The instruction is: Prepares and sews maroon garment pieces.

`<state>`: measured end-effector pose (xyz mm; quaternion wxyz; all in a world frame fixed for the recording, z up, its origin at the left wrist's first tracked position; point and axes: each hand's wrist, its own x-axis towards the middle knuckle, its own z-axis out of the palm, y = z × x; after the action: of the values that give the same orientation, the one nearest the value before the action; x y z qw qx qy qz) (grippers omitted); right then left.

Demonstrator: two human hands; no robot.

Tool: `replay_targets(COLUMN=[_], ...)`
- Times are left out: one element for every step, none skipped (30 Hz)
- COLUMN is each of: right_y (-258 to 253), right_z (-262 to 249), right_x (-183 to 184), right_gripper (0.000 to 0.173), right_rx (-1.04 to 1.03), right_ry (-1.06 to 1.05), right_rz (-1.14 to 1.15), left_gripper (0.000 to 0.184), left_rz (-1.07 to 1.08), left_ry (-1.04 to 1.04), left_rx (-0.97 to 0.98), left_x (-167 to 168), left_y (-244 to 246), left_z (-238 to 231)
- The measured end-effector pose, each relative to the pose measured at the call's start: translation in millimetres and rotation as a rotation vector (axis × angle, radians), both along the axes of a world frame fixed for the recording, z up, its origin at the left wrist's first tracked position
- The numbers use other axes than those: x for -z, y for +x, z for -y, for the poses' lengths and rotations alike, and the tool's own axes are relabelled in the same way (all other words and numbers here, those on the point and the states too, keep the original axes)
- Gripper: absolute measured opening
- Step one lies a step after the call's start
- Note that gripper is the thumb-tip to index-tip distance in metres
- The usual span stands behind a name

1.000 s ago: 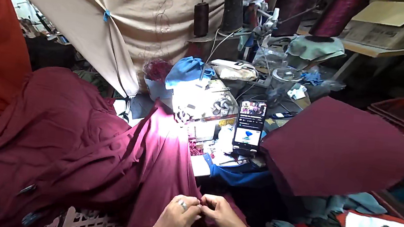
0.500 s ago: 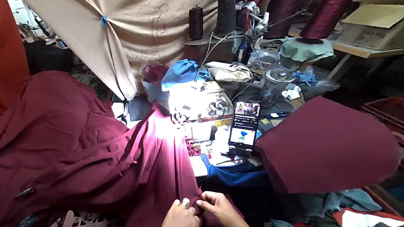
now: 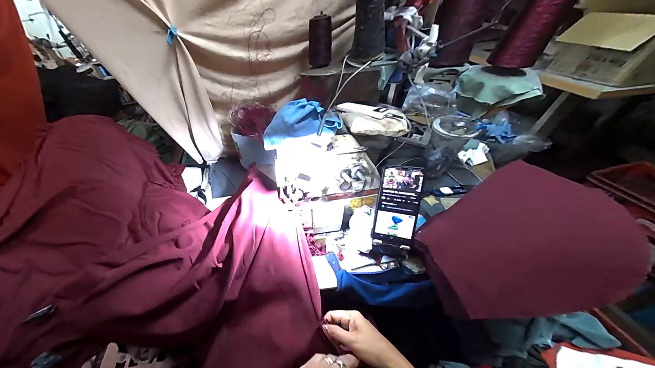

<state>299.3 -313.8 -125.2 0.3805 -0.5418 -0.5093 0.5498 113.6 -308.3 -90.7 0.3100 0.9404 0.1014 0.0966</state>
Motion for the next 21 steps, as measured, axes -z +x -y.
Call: replay_targets(right_y=[1,3,4,5,5,5,5,4,4,3,2,0,-2,-5,-7,-10,-12,-13,-14,-14,-14], right_z=[-1,-2,-3,-4,-5,-7,-9,-11,-13,-14,-16,-16,-17,-17,-16,-15,-13,-12,-10,-9,-8], right_x=[0,2,3,2,0,0,1,3,6,9,11,10,9,9,9,10,11,11,13,14,16], right_gripper=[0.021,0.026,0.034,0.041,0.046,0.049,0.051,0.051,0.05,0.048,0.044,0.041,0.039,0.038,0.038,0.039,0.039,0.039,0.039,0.038,0.037], right_rx=[0.0,0.006,0.01,0.01,0.002,-0.001,-0.002,-0.001,0.005,0.013,0.022,0.029,0.038,0.053,0.071,0.091,0.109,0.124,0.139,0.152,0.163], right_ry=[0.001,0.005,0.005,0.002,-0.008,-0.014,-0.016,-0.013,-0.002,0.019,0.038,0.049,0.055,0.061,0.062,0.058,0.052,0.049,0.048,0.052,0.057], right_rz=[0.013,0.02,0.027,0.042,0.067,0.102,0.142,0.179,0.212,0.242,0.271,0.3,0.328,0.348,0.359,0.365,0.366,0.365,0.359,0.348,0.333], left_gripper=[0.042,0.043,0.04,0.034,0.028,0.022,0.018,0.017,0.016,0.018,0.021,0.027,0.036,0.049,0.066,0.086,0.1,0.105,0.103,0.094,0.081], left_rz=[0.008,0.049,0.113,0.179,0.228,0.252,0.251,0.24,0.236,0.235,0.232,0.237,0.261,0.288,0.318,0.347,0.385,0.412,0.431,0.429,0.413], left_ry=[-0.07,-0.116,-0.148,-0.183,-0.215,-0.243,-0.272,-0.309,-0.363,-0.429,-0.5,-0.579,-0.663,-0.7,-0.7,-0.675,-0.646,-0.622,-0.632,-0.643,-0.644], left_rx=[0.022,0.024,-0.002,-0.048,-0.127,-0.236,-0.371,-0.525,-0.693,-0.869,-1.045,-1.219,-1.385,-1.53,-1.627,-1.666,-1.658,-1.635,-1.604,-1.585,-1.59], left_x=[-1,-2,-2,0,4,10,18,30,45,60,74,89,104,118,130,140,147,153,157,159,159], left_y=[-3,-9,-18,-29,-44,-62,-83,-107,-132,-158,-184,-208,-229,-246,-260,-269,-271,-268,-261,-251,-240], left_z=[1,2,2,-1,-5,-11,-19,-28,-37,-47,-58,-68,-78,-87,-94,-100,-104,-106,-107,-106,-104])
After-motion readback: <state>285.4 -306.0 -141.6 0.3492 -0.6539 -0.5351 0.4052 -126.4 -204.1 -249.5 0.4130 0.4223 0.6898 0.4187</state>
